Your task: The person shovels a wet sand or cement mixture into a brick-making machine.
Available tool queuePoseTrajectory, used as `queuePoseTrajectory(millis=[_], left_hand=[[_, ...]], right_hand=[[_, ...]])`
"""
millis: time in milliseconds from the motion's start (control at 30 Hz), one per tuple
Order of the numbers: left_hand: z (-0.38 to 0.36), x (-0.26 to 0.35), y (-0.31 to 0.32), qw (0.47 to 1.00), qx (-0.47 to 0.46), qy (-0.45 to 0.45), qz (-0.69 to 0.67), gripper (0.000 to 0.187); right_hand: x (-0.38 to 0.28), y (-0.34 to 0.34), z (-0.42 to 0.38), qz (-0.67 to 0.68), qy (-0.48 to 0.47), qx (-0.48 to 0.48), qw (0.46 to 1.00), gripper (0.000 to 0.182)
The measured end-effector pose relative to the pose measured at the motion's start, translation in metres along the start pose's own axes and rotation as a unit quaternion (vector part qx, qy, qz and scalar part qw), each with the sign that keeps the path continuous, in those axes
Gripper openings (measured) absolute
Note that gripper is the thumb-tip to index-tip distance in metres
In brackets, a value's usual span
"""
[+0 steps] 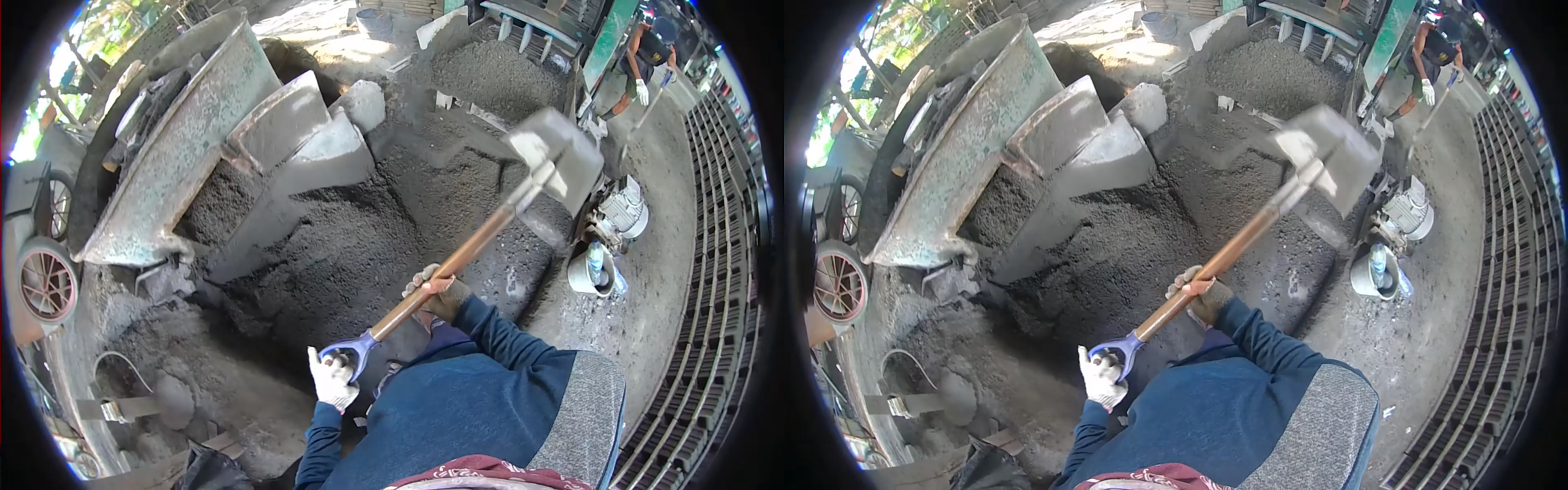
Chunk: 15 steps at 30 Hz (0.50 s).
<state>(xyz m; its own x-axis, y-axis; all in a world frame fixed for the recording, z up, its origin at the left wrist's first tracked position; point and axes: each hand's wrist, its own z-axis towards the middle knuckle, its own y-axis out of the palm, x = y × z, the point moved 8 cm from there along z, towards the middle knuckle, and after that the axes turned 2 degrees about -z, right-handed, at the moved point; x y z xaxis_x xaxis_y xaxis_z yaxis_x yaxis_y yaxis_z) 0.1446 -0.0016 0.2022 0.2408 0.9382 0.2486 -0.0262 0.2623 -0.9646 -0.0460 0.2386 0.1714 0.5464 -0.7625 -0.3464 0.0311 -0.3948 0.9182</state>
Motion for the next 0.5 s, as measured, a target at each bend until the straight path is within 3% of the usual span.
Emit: queuePoseTrajectory(millis=[200,300,367,433,500], left_hand=[[-0.019,-0.014,-0.027,0.99,0.099,-0.002,-0.1,0.017],[0.053,0.044,-0.102,0.983,0.129,0.117,-0.052,0.022],[0.088,0.078,-0.112,0.977,0.124,0.172,-0.027,0.021],[0.122,0.088,-0.089,0.974,0.11,0.198,-0.027,0.015],[0.157,0.098,-0.062,0.952,0.131,0.275,-0.017,0.011]], right_hand=[[0.015,-0.036,-0.061,0.146,-0.035,0.169,0.974,0.023],[0.0,-0.071,-0.065,0.148,-0.084,0.316,0.933,0.012],[-0.002,-0.102,-0.062,0.139,-0.062,0.435,0.888,0.012],[-0.009,-0.123,-0.05,0.087,-0.014,0.534,0.841,0.016],[-0.013,-0.202,-0.021,0.072,-0.049,0.529,0.844,0.02]])
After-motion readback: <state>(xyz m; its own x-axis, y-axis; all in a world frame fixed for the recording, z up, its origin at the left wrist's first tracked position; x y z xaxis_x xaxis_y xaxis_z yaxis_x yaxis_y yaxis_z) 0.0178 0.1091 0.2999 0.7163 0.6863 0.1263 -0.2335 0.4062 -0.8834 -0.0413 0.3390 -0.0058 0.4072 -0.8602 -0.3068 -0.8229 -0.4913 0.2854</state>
